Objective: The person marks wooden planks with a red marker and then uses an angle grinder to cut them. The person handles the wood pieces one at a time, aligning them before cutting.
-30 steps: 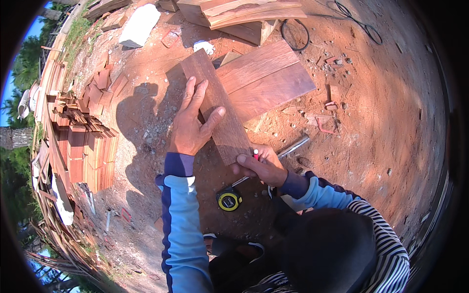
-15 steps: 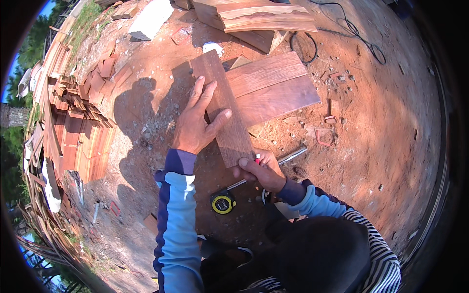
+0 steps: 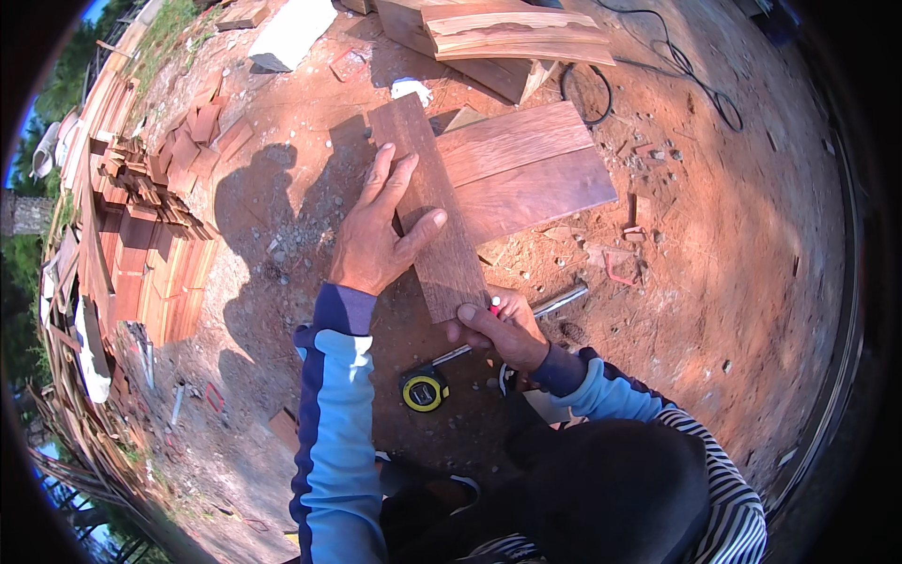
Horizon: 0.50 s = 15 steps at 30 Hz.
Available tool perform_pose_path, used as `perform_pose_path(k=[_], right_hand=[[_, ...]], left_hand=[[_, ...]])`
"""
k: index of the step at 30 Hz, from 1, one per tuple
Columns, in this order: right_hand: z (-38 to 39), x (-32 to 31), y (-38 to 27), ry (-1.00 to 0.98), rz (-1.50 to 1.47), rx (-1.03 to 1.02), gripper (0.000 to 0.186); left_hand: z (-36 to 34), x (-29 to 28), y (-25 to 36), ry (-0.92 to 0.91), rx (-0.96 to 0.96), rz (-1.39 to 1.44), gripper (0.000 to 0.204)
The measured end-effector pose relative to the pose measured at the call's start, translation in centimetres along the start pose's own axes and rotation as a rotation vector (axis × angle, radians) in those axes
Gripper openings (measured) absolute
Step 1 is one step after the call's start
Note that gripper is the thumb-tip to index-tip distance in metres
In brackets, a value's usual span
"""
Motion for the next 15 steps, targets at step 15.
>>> perform_pose_path(k=[15], right_hand=[[0.0,-0.01,0.19,0.007,0.056,0.029,0.026]], left_hand=[[0.23,-0.42,-0.05,-0.022,-0.064,0.031,0.068]])
Point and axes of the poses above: each hand's wrist, its own z-axis away from the middle knuckle, its own x-axis out of the palm, y = z × x, the point moved 9 cm from there along -z, towards the middle knuckle, and after that the axes turned 10 degrees about -x, right-handed, at the moved point
